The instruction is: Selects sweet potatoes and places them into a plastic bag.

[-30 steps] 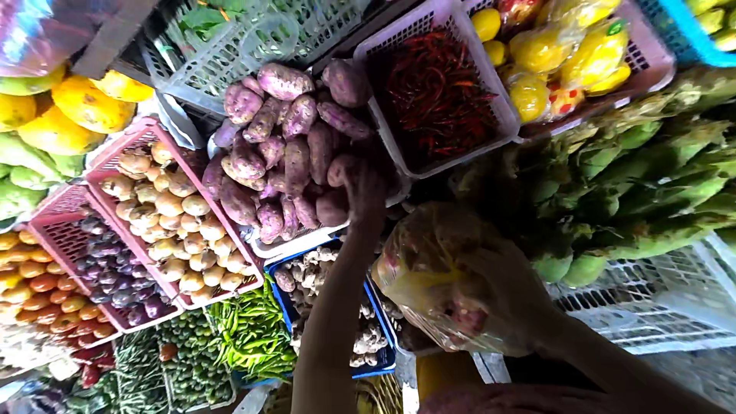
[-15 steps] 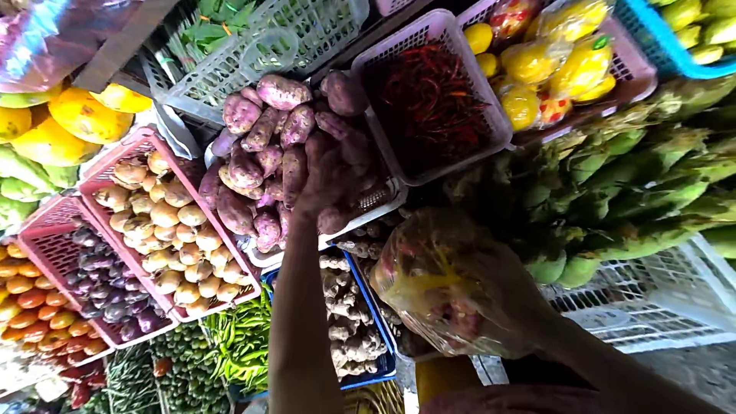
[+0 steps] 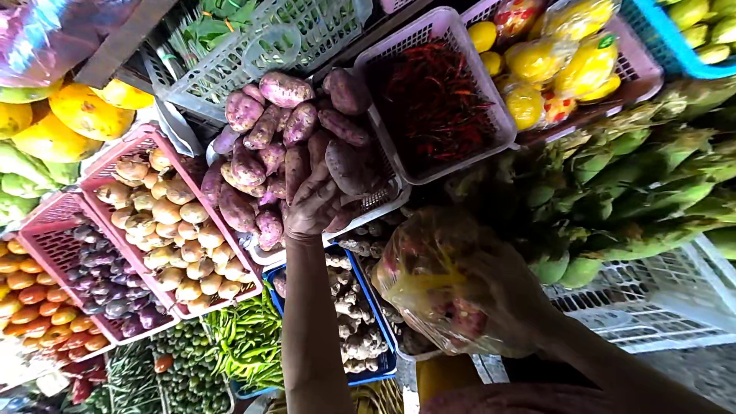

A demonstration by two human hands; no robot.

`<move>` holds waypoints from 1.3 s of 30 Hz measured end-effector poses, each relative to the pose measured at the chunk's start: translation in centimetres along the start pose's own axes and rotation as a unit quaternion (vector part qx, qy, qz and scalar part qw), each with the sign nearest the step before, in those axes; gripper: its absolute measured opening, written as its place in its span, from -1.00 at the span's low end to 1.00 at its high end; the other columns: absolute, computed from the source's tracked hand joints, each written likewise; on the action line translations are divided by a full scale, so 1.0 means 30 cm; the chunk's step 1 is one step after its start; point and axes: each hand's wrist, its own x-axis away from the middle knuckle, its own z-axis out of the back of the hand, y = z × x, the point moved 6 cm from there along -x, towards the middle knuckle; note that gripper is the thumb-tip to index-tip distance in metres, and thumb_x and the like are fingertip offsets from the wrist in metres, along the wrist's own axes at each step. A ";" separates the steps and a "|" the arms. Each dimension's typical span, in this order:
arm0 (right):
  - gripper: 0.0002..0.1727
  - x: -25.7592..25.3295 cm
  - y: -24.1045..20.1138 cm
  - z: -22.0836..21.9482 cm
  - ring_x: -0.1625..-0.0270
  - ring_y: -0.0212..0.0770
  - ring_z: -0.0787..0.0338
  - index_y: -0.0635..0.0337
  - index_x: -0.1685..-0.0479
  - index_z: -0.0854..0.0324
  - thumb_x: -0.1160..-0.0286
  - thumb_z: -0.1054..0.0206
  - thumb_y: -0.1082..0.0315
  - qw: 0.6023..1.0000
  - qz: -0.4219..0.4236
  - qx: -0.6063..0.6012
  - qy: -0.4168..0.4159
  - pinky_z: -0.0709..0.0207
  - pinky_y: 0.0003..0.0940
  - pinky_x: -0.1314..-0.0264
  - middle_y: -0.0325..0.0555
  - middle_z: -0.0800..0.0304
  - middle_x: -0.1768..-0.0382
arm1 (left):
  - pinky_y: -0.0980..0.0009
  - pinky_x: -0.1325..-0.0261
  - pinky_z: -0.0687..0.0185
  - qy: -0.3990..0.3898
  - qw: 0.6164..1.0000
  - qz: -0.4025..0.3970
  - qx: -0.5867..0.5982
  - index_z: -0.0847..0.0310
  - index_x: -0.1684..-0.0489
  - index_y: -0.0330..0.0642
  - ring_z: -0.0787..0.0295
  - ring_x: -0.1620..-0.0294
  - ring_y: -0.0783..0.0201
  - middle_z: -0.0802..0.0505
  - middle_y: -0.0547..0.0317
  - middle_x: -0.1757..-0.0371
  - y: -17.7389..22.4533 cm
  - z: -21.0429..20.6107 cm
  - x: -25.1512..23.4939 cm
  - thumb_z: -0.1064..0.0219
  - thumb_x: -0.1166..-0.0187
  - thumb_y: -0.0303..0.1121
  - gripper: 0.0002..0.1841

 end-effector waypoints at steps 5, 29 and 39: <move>-0.47 0.001 0.000 0.001 -0.20 0.42 -0.71 0.14 0.05 -0.83 -0.05 -0.49 -0.05 1.000 0.002 -0.006 0.001 -0.48 0.42 -0.24 0.04 -0.88 0.10 | 0.36 -0.13 -0.81 0.015 0.996 -0.045 0.071 -0.58 -0.51 0.07 -0.85 -0.11 0.33 -0.86 0.20 -0.24 -0.002 -0.032 0.024 -0.30 -0.70 -0.10 -0.57; -0.46 -0.012 -0.012 0.009 -0.18 0.47 -0.71 0.21 0.04 -0.82 -0.11 -0.46 -0.04 1.000 0.013 0.003 0.004 -0.50 0.43 -0.22 0.11 -0.87 0.10 | 0.46 0.04 -0.69 0.356 0.772 -0.086 -0.519 -0.66 -0.31 -0.21 -0.70 -0.07 0.32 -0.69 0.00 -0.27 0.084 -0.109 0.144 -0.68 -0.20 -0.34 -0.40; -0.48 -0.005 -0.010 0.009 -0.20 0.54 -0.68 0.23 0.06 -0.81 -0.17 -0.45 -0.04 1.000 0.003 0.003 -0.011 -0.48 0.49 -0.23 0.14 -0.87 0.09 | 0.44 0.04 -0.74 0.533 0.766 -0.095 -0.346 -0.60 -0.21 -0.28 -0.76 0.17 0.52 -0.82 0.33 0.12 -0.003 0.019 0.416 -0.15 -0.74 -0.20 -0.66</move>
